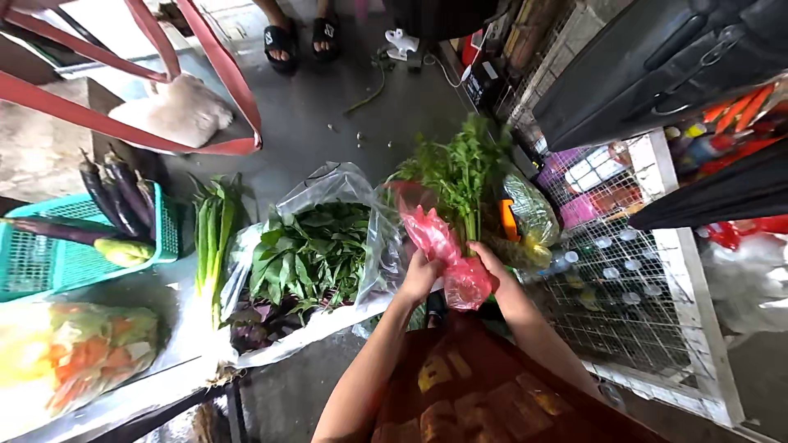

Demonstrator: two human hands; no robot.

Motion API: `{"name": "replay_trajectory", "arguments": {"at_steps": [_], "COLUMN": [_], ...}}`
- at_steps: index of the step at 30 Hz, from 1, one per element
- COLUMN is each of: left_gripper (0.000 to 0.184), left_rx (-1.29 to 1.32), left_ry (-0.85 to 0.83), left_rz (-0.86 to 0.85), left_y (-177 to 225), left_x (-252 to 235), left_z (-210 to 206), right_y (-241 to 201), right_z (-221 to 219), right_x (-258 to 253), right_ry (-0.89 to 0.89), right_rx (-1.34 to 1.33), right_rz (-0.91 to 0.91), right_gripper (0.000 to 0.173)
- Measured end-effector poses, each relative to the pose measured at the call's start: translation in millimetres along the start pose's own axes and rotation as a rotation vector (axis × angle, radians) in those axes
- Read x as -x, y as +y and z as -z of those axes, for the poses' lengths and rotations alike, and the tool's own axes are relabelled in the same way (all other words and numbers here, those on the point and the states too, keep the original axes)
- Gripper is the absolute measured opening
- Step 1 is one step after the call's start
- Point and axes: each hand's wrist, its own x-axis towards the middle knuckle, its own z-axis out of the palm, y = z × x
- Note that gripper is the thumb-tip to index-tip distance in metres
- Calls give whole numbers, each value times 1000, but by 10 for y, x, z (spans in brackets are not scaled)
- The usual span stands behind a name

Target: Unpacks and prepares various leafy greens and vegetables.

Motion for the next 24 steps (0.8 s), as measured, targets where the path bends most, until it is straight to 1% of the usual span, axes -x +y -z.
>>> {"name": "replay_trajectory", "arguments": {"at_steps": [1, 2, 4, 5, 7, 10, 12, 14, 15, 16, 18, 20, 21, 22, 24], "left_gripper": [36, 35, 30, 28, 23, 19, 20, 24, 26, 28, 32, 41, 45, 47, 48], "left_rx": [-11, -22, -14, -20, -85, -263, -502, -781, -891, -968, -1072, -1142, -1130, -1105, -1073], "left_ry": [30, 60, 114, 133, 133, 82, 28, -58, -122, -189, -291, -355, -386, -420, -494], "left_rz": [-7, -2, 46, 59, 38, 37, -4, -95, -84, -19, 124, 253, 294, 313, 332], "left_y": [-33, -87, -228, -324, -496, -689, -755, -675, -587, -487, -365, -383, -418, -447, -475], "left_x": [116, 237, 469, 572, 765, 951, 983, 986, 974, 947, 901, 899, 917, 933, 921], "left_z": [24, 55, 109, 150, 252, 392, 476, 450, 392, 315, 200, 174, 174, 191, 256], "right_y": [-26, -55, -96, -137, -214, -246, -266, -293, -317, -331, -385, -467, -504, -545, -656], "right_z": [-28, -42, -47, -60, -72, -47, -100, -193, -241, -284, -360, -397, -385, -377, -361], "right_x": [35, 48, -6, -18, -49, -162, -190, -187, -191, -208, -240, -267, -277, -282, -295], "right_ry": [34, 54, 55, 43, 0, -122, -140, -71, -28, -1, 51, 93, 90, 94, 114], "right_rx": [-10, 18, 33, 12, -30, -74, -81, -55, -33, -17, -2, 2, -3, -6, -20], "right_rz": [2, 16, 26, -1, -35, -8, 10, 24, 30, 38, 20, 5, 2, 4, 15], "right_gripper": [38, 40, 44, 43, 39, 33, 34, 36, 37, 36, 39, 49, 56, 56, 51]}}
